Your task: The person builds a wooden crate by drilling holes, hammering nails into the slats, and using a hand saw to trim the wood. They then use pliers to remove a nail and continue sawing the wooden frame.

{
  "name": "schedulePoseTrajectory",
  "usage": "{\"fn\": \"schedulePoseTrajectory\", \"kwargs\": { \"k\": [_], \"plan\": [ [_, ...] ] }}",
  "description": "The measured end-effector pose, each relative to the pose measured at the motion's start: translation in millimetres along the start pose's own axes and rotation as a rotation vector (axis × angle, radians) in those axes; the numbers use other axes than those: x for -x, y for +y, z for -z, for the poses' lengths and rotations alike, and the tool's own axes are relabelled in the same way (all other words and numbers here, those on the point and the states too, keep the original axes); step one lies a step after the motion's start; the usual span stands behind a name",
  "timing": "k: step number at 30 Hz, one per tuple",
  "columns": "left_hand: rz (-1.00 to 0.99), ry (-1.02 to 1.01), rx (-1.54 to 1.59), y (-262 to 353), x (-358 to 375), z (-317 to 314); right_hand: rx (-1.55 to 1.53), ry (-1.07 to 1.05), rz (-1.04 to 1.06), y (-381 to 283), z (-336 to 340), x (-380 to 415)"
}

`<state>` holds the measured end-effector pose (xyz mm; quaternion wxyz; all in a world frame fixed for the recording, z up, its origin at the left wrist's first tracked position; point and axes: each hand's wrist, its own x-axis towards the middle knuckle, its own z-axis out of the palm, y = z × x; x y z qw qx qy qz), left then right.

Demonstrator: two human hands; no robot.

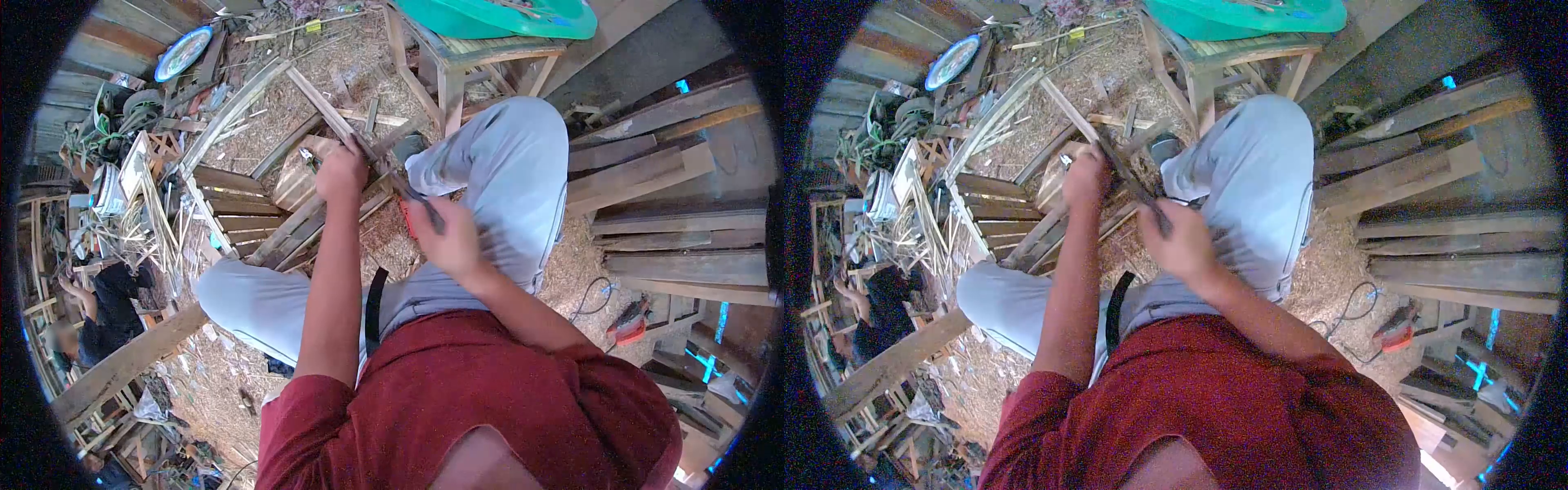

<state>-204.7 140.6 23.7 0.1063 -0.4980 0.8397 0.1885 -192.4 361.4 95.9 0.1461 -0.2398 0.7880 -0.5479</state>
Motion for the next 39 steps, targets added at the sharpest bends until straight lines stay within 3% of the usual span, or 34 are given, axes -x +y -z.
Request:
{"fn": "schedulePoseTrajectory", "kwargs": {
  "k": [3,7,11,14,15,17,21,26,28,29,32,34,39],
  "plan": [
    [-0.075,0.021,-0.014,-10.6,-11.5,-16.0,0.016,0.037,-0.039,19.9,-32.6,-37.0],
    [-0.039,-0.006,-0.017,-5.3,-11.9,-8.2,-0.076,0.02,-0.002,-7.6,11.6,13.4],
    [-0.089,0.042,-0.016,-11.5,-14.6,-20.2,0.107,0.017,-0.063,26.2,-30.6,-30.7],
    [-0.15,0.114,-0.036,-16.5,-22.1,-28.7,0.03,0.004,-0.085,8.7,-20.8,-27.8],
    [-0.17,0.13,-0.052,-19.1,-20.9,-31.2,-0.028,0.048,0.004,4.5,-9.7,-9.9],
    [-0.084,0.071,-0.048,-4.9,-11.4,-11.4,-0.112,0.061,0.004,2.5,-2.3,0.0],
    [-0.017,0.03,0.01,-0.9,-4.8,-7.8,0.148,0.06,0.042,23.8,-38.6,-40.7],
    [-0.086,0.093,-0.042,-11.7,-20.9,-25.6,-0.117,0.002,-0.02,-1.3,7.6,2.8],
    [-0.123,0.099,-0.057,-14.6,-23.0,-32.8,-0.077,0.066,0.034,13.8,-6.1,-0.1],
    [-0.132,0.094,-0.052,-14.0,-25.7,-32.9,0.092,0.021,0.046,20.7,-18.1,-19.3],
    [-0.11,0.092,-0.019,-14.6,-21.2,-25.2,0.058,-0.027,-0.04,22.9,-30.3,-38.3],
    [-0.033,0.061,0.001,-3.4,-4.9,-7.1,-0.069,0.035,0.031,10.6,-4.8,-0.3],
    [-0.041,0.086,0.015,-7.5,-14.0,-20.4,0.044,0.005,-0.005,16.5,-28.6,-30.9]
  ]
}}
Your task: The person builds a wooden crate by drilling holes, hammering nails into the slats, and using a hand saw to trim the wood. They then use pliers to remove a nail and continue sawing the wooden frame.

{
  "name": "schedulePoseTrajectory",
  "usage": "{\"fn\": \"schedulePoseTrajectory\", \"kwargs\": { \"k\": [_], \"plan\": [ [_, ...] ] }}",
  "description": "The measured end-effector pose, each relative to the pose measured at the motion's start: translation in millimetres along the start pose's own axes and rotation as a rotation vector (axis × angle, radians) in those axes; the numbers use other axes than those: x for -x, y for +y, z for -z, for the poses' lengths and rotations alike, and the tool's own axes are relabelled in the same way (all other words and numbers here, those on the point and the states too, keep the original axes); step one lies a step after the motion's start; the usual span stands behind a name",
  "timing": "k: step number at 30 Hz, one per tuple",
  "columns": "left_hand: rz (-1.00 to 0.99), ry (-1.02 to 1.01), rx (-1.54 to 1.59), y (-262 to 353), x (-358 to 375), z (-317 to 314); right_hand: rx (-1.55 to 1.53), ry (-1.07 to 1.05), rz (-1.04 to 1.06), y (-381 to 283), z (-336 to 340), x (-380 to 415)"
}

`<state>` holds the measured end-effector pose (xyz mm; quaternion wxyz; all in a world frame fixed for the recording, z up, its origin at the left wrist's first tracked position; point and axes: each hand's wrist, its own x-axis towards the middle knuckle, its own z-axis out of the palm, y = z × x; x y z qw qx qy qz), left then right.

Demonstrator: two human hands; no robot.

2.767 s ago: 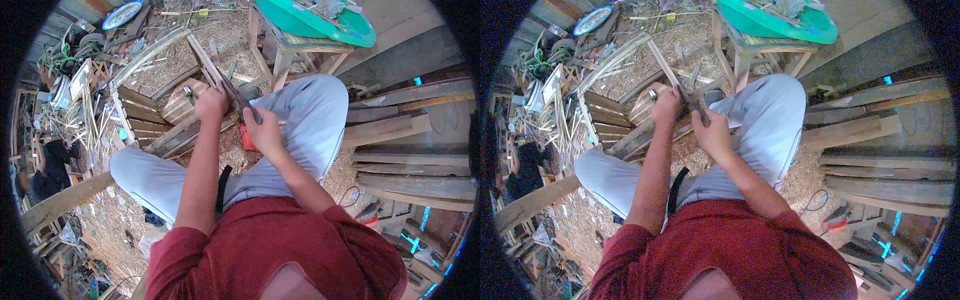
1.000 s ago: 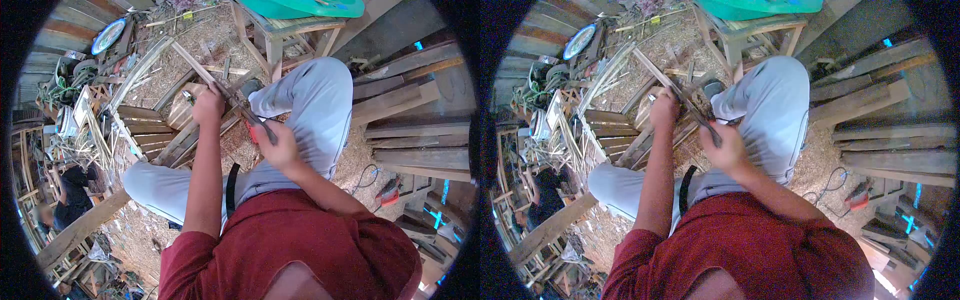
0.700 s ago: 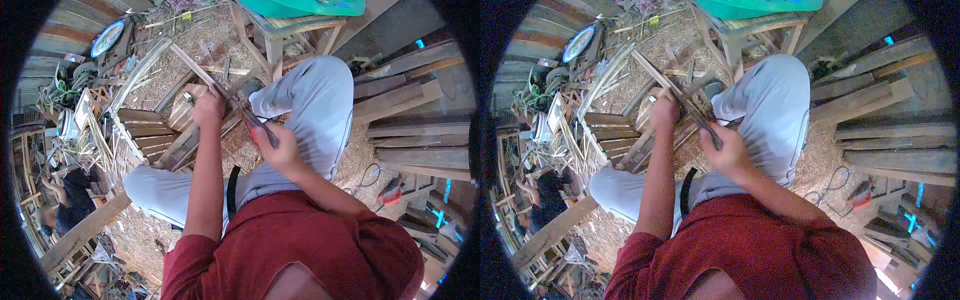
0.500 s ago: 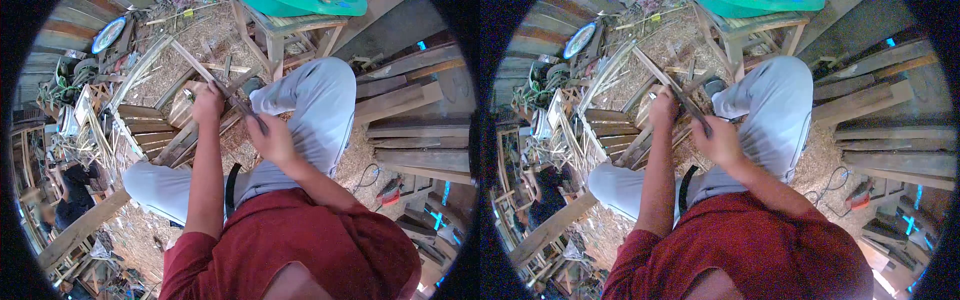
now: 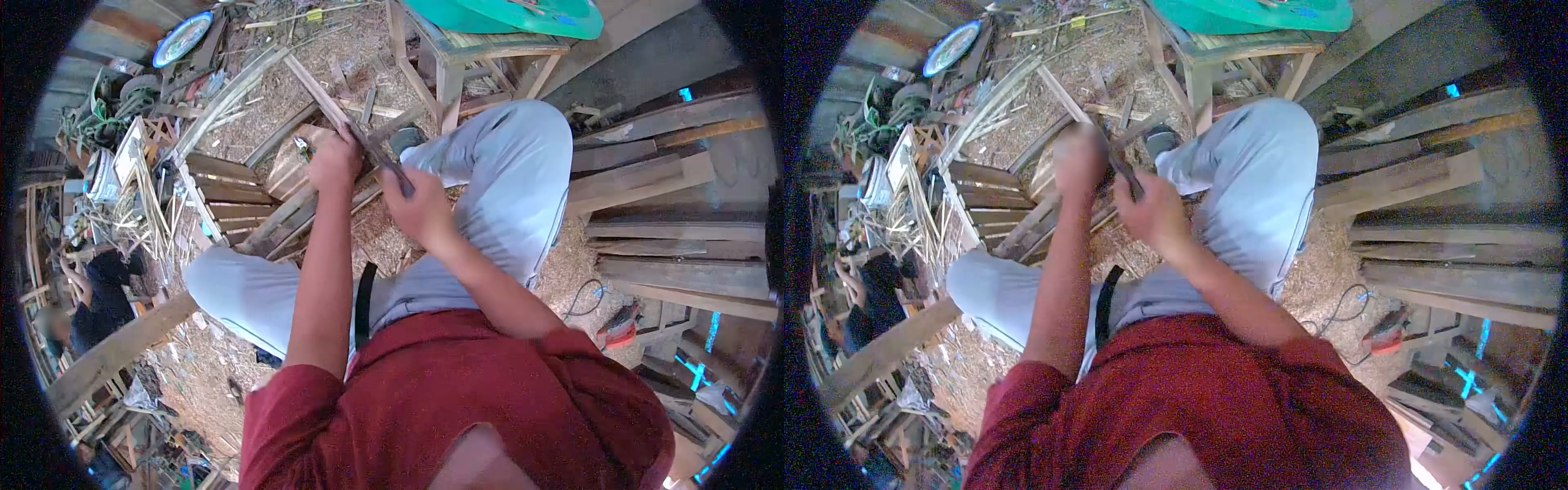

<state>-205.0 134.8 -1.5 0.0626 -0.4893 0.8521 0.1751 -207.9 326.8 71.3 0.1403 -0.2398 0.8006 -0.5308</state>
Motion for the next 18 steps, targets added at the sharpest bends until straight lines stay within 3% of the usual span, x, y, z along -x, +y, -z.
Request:
{"fn": "schedulePoseTrajectory", "kwargs": {
  "k": [3,7,8,11,13,15,18],
  "plan": [
    [0.009,-0.022,0.004,-1.5,3.0,6.0,0.092,0.064,0.1,-6.4,8.0,4.7],
    [0.006,-0.019,-0.005,1.8,-0.9,6.5,-0.232,0.023,-0.004,-16.8,37.9,33.2],
    [0.01,-0.036,-0.009,0.5,0.8,4.7,-0.008,0.085,0.103,-1.3,21.0,22.4],
    [-0.043,-0.025,-0.016,-8.6,-5.8,-9.9,0.039,-0.007,-0.048,1.6,-2.0,-13.1],
    [0.014,-0.065,-0.011,-1.1,1.8,5.9,-0.038,-0.072,-0.128,-17.6,27.2,17.1],
    [0.064,-0.081,0.015,8.8,0.8,19.0,-0.141,-0.124,-0.149,-17.8,47.1,35.3],
    [0.032,-0.048,0.02,3.6,6.1,6.2,0.006,-0.022,-0.033,15.7,-3.8,-2.6]
  ]
}}
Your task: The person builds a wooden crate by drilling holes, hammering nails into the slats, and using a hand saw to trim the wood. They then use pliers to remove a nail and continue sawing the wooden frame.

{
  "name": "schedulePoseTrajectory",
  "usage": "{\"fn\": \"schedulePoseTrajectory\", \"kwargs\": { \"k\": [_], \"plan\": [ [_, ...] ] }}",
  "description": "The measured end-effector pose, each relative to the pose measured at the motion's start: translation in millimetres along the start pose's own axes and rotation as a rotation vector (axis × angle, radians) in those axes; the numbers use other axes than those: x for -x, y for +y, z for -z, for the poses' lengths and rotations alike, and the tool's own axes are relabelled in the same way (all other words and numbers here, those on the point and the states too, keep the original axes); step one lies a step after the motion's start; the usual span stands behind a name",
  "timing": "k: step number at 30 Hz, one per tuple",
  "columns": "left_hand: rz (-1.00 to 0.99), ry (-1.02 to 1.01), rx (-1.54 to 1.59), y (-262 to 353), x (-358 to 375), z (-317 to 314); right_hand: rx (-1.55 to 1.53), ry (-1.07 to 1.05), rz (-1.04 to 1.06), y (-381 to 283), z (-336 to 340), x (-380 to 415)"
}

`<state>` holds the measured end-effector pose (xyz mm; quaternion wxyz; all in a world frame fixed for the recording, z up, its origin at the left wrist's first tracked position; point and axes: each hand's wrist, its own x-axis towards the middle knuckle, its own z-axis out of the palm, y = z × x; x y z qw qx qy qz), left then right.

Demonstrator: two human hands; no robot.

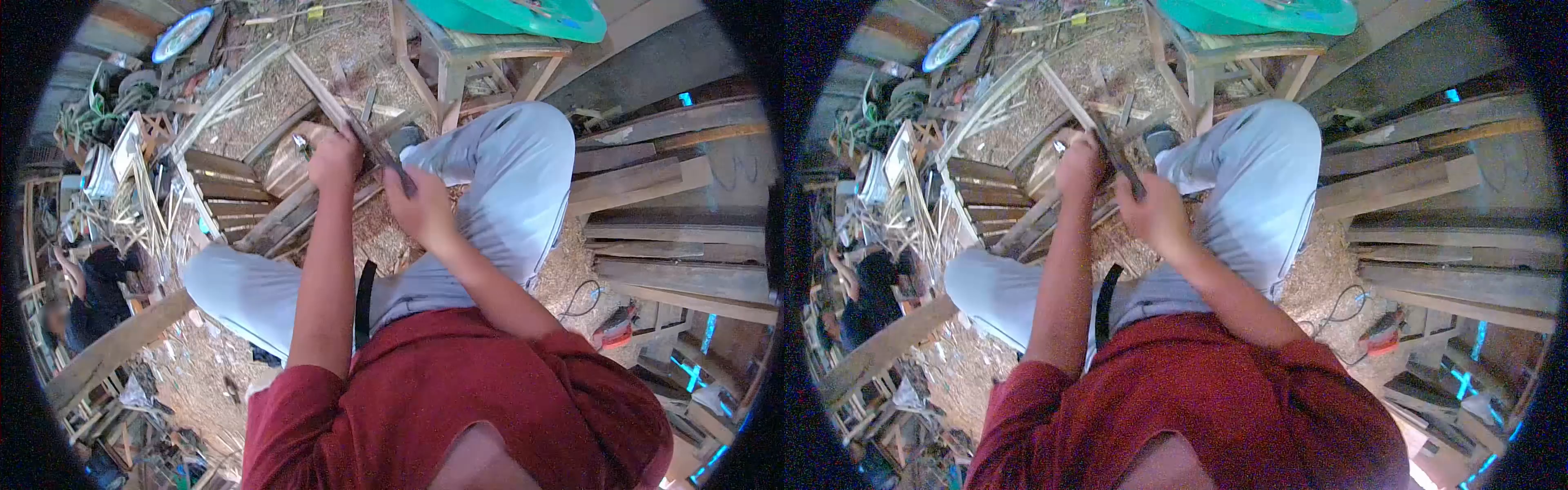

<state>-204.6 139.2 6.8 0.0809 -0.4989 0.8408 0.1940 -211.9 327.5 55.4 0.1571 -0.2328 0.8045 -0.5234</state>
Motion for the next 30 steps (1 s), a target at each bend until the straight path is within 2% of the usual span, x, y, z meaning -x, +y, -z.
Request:
{"fn": "schedulePoseTrajectory", "kwargs": {
  "k": [1,3,5,6,9,12,15,16,19,20,23,24,26,27,28,30],
  "plan": [
    [-0.027,0.041,-0.005,-8.4,-2.8,-15.7,0.063,0.016,0.039,0.0,-10.9,-10.8],
    [-0.105,0.141,-0.027,-18.5,-21.6,-27.0,-0.044,-0.016,0.01,-10.9,8.3,2.2],
    [-0.029,0.105,-0.008,-2.9,-4.1,-0.3,-0.195,-0.009,-0.008,-35.8,45.4,31.9],
    [-0.015,0.101,-0.002,-0.2,-1.3,1.9,-0.196,-0.075,-0.087,-39.2,51.9,34.3],
    [-0.011,0.056,0.009,0.7,-4.0,1.2,0.079,0.027,0.094,-14.1,5.6,-1.0],
    [0.005,0.057,0.017,-0.7,-3.9,4.4,0.114,-0.027,-0.07,-14.8,10.7,-2.8],
    [0.015,0.064,0.012,5.9,0.9,8.6,-0.215,0.014,0.03,-20.9,39.0,35.3],
    [0.023,0.059,0.003,5.0,3.1,9.1,-0.086,-0.011,0.038,-26.4,40.1,29.0],
    [0.009,0.029,0.021,3.0,3.2,9.4,0.096,0.038,0.053,-3.6,-11.1,-22.0],
    [-0.081,0.07,-0.023,-13.8,-17.2,-18.4,0.09,0.057,0.105,-1.5,-7.8,-18.4],
    [0.01,0.048,0.002,2.5,1.8,7.6,-0.161,-0.077,-0.063,-36.6,47.2,41.1],
    [-0.022,0.055,-0.013,0.5,-5.7,4.4,-0.192,-0.086,-0.093,-31.3,48.2,42.3],
    [-0.095,0.051,-0.062,-10.0,-15.6,-14.0,-0.083,0.017,0.055,-20.0,14.3,21.8],
    [-0.071,0.033,-0.043,-7.0,-10.9,-12.7,-0.026,0.062,0.129,-14.6,-0.7,7.1],
    [-0.039,0.02,-0.022,-2.9,-5.2,-3.4,0.075,-0.021,0.019,-11.5,-5.5,-6.1],
    [-0.052,0.041,-0.038,-3.1,-4.6,-0.5,-0.002,-0.031,-0.004,-13.3,15.6,7.6]
  ]
}}
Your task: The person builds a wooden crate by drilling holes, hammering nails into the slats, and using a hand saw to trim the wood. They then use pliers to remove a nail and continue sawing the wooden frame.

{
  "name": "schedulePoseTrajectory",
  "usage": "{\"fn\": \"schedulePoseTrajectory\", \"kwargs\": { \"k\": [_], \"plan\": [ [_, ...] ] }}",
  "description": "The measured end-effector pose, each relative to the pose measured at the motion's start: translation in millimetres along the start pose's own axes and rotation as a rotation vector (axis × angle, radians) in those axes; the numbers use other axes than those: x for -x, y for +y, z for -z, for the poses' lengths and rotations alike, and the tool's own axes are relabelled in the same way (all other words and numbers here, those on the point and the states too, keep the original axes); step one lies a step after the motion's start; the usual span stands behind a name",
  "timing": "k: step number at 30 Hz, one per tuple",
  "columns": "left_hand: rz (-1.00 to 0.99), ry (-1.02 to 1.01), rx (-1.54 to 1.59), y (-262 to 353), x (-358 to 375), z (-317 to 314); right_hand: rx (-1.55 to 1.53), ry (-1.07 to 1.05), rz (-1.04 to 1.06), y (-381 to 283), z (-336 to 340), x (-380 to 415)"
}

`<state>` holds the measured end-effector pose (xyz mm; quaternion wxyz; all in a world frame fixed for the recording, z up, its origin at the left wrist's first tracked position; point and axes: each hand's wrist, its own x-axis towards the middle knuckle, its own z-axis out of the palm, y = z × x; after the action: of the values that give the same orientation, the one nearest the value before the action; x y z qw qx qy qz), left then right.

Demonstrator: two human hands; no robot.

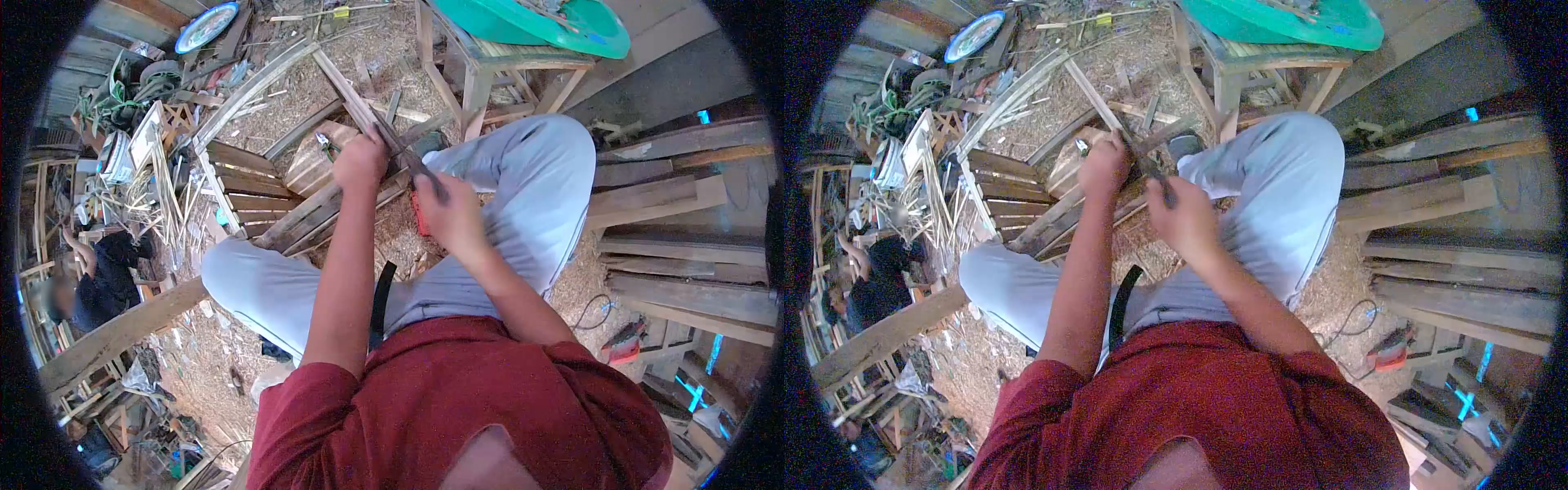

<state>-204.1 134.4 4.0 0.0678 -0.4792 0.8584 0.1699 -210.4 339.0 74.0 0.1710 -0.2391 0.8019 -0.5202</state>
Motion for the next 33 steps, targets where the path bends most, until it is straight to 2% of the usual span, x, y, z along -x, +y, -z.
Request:
{"fn": "schedulePoseTrajectory", "kwargs": {
  "k": [1,2,5,6,9,10,13,14,17,21,23,25,26,29,32,33],
  "plan": [
    [0.013,-0.028,0.003,1.5,5.9,5.0,-0.037,-0.003,-0.018,-2.8,13.4,14.8],
    [0.028,-0.043,0.017,8.0,10.2,16.5,-0.204,0.029,-0.02,-6.3,23.6,30.4],
    [0.023,-0.06,0.003,6.6,3.5,12.6,-0.078,0.008,-0.015,-13.9,20.9,14.5],
    [0.008,-0.063,-0.014,5.4,2.0,6.9,0.049,0.009,-0.045,-8.4,-0.6,-6.0],
    [0.047,-0.077,0.023,4.0,3.9,11.0,0.061,-0.07,-0.051,5.5,-10.3,-22.1],
    [0.056,-0.07,0.024,5.3,2.8,14.2,0.109,0.04,0.011,1.4,-0.1,0.9],
    [0.092,-0.047,0.052,11.9,6.3,15.7,-0.124,-0.061,-0.161,-16.3,31.5,30.5],
    [0.093,-0.081,0.042,12.0,4.3,16.2,-0.144,-0.039,-0.096,-17.1,23.1,20.6],
    [0.006,-0.075,0.022,-0.7,-4.5,0.4,0.11,0.007,-0.022,18.9,-24.1,-35.6],
    [0.055,-0.036,0.056,3.8,-2.5,2.7,-0.203,-0.021,0.002,-12.8,30.9,29.6],
    [0.026,-0.046,-0.004,8.3,-0.2,6.3,-0.103,0.111,0.105,-0.7,6.9,15.3],
    [-0.011,-0.063,-0.003,-0.6,-7.4,-6.1,0.099,0.139,0.218,11.3,-19.2,-25.6],
    [0.031,-0.077,0.018,7.5,4.5,13.3,0.03,0.037,0.04,5.9,-19.5,-32.3],
    [0.062,-0.043,-0.009,6.3,0.8,10.8,-0.098,0.048,0.086,-13.9,16.5,15.5],
    [0.06,-0.046,0.013,11.5,4.5,14.5,-0.141,0.042,0.034,-24.4,22.3,17.1],
    [0.049,-0.067,0.013,10.3,4.5,10.8,-0.072,0.039,0.022,-16.2,11.9,6.0]
  ]
}}
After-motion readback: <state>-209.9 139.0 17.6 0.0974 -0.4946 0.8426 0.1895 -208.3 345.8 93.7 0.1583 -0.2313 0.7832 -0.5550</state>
